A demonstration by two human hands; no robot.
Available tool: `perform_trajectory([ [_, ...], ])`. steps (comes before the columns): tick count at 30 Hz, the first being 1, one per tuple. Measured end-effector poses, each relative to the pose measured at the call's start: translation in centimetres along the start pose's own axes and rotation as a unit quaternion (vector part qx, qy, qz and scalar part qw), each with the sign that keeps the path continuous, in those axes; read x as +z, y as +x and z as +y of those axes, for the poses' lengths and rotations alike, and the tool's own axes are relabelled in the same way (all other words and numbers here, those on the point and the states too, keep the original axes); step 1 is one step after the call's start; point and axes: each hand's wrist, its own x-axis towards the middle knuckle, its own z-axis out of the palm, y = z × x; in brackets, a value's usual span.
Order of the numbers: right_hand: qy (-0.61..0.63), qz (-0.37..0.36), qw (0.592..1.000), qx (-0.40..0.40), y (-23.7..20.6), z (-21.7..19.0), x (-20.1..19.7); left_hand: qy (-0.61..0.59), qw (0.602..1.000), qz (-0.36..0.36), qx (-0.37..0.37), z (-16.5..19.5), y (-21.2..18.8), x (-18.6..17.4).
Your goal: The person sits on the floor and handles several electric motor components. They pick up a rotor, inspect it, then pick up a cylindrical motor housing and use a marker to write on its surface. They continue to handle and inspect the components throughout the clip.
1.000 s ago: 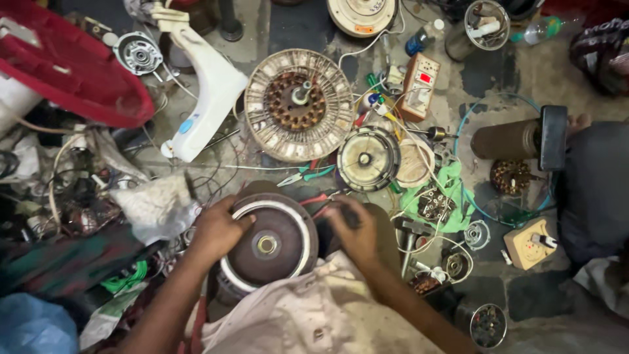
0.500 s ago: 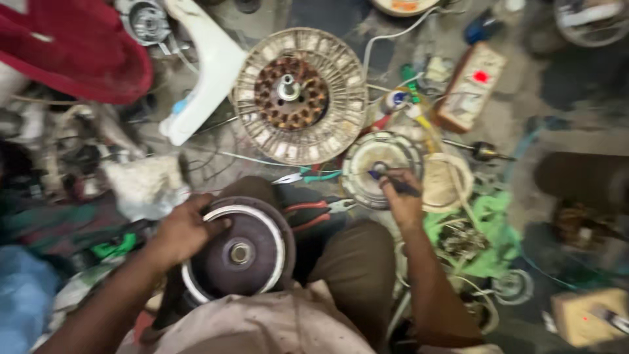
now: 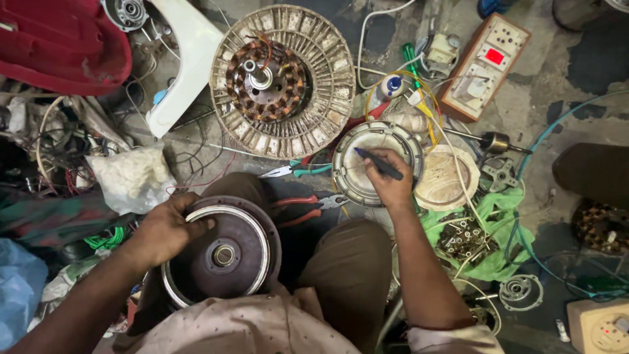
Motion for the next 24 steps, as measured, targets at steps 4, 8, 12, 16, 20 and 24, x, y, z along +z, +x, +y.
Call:
perform_trajectory([
  [4,-0.039,0.004,0.998,-0.041,0.0,0.5,0.2,-0.069,0.997,-0.013,0.015,-0.8,0.6,0.3],
  [8,-0.075,0.016,0.996,-0.049,0.0,1.0,0.3,-0.142,0.989,-0.027,0.02,-1.3,0.9,0.6],
  [12,-0.061,0.019,0.996,-0.062,0.1,1.5,0.1,-0.072,0.997,-0.009,0.009,-1.2,0.9,0.4],
  [16,-0.093,0.015,0.995,-0.022,0.0,1.7,-0.1,-0.046,0.999,-0.01,0.007,-0.7,0.7,0.2],
  [20,-0.08,0.034,0.996,-0.022,-0.1,1.6,-0.1,-0.04,0.999,-0.015,0.001,-0.2,0.5,0.1],
  [24,-0.074,0.031,0.996,-0.036,-0.1,1.3,-0.1,-0.063,0.998,-0.021,-0.004,0.1,0.3,0.0],
])
